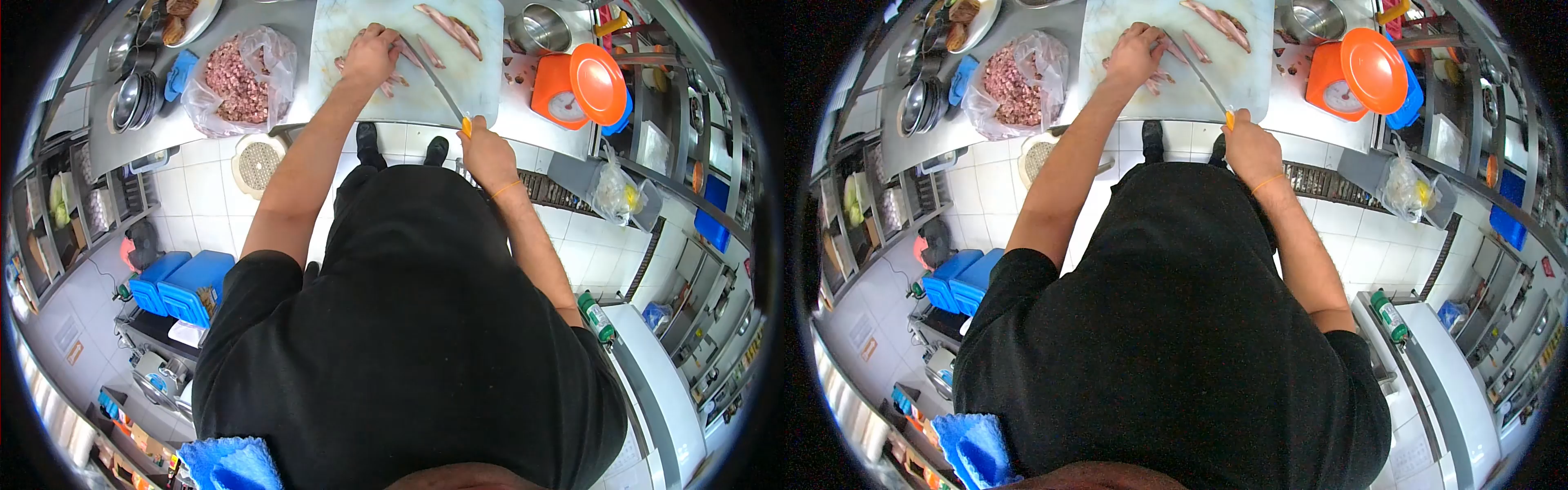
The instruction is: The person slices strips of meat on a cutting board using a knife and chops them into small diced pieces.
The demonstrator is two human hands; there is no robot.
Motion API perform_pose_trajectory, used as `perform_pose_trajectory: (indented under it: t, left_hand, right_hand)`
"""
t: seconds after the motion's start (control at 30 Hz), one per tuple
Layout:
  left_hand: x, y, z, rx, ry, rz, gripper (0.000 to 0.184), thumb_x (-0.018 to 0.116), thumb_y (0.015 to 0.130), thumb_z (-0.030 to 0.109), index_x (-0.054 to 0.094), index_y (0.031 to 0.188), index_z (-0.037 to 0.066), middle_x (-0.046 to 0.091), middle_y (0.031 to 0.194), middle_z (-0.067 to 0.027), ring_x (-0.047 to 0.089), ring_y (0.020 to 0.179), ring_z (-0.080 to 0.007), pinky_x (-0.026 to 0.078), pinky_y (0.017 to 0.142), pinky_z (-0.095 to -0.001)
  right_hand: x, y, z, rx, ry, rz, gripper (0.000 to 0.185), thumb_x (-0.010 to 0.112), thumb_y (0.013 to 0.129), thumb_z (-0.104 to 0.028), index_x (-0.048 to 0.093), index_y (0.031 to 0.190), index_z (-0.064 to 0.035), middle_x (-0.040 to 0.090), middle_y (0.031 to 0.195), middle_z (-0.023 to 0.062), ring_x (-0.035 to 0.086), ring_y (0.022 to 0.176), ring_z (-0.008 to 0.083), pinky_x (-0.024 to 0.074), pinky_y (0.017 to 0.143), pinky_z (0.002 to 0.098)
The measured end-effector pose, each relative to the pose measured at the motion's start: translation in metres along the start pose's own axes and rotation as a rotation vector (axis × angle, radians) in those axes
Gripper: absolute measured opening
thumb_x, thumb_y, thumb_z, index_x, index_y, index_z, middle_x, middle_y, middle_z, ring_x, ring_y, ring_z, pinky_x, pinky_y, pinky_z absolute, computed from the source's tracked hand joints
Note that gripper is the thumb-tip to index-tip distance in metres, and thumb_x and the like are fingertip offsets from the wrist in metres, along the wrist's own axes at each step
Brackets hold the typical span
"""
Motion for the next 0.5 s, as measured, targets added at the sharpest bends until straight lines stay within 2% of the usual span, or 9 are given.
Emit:
perform_pose_trajectory:
  t: [0.2,0.4,0.5]
  left_hand:
    - [0.001,0.000,-0.001,-0.040,-0.005,-0.018,0.022,0.074,0.090,0.019,0.074,0.111,0.013,0.068,0.120,-0.0128,0.066,0.112,-0.0378,0.056,0.096,-0.0487]
    - [0.002,0.001,-0.002,-0.052,0.036,-0.044,0.022,0.076,0.091,0.019,0.073,0.113,0.014,0.069,0.121,-0.0103,0.066,0.114,-0.0354,0.057,0.095,-0.0473]
    - [0.000,0.002,0.001,-0.050,0.054,-0.049,0.022,0.075,0.091,0.019,0.073,0.113,0.014,0.069,0.121,-0.0107,0.066,0.114,-0.0351,0.057,0.096,-0.0470]
  right_hand:
    - [0.007,0.002,-0.002,0.003,0.005,-0.010,0.039,0.056,0.106,-0.033,0.051,0.118,0.0042,0.072,0.083,0.0280,0.072,0.081,0.0478,0.0570,0.072,0.0573]
    - [0.015,0.038,-0.020,0.021,0.100,-0.045,0.034,0.056,0.105,-0.029,0.052,0.116,0.0034,0.073,0.092,0.0294,0.072,0.091,0.0489,0.0553,0.081,0.0582]
    - [0.019,0.036,-0.015,0.006,0.101,-0.030,0.034,0.056,0.106,-0.029,0.052,0.115,0.0038,0.073,0.092,0.0294,0.073,0.090,0.0478,0.0555,0.080,0.0576]
Point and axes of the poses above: each hand's wrist, its own y-axis towards the middle knuckle, its own x-axis out of the palm, z = x × y, the point moved 7 cm from there along y, towards the middle knuckle
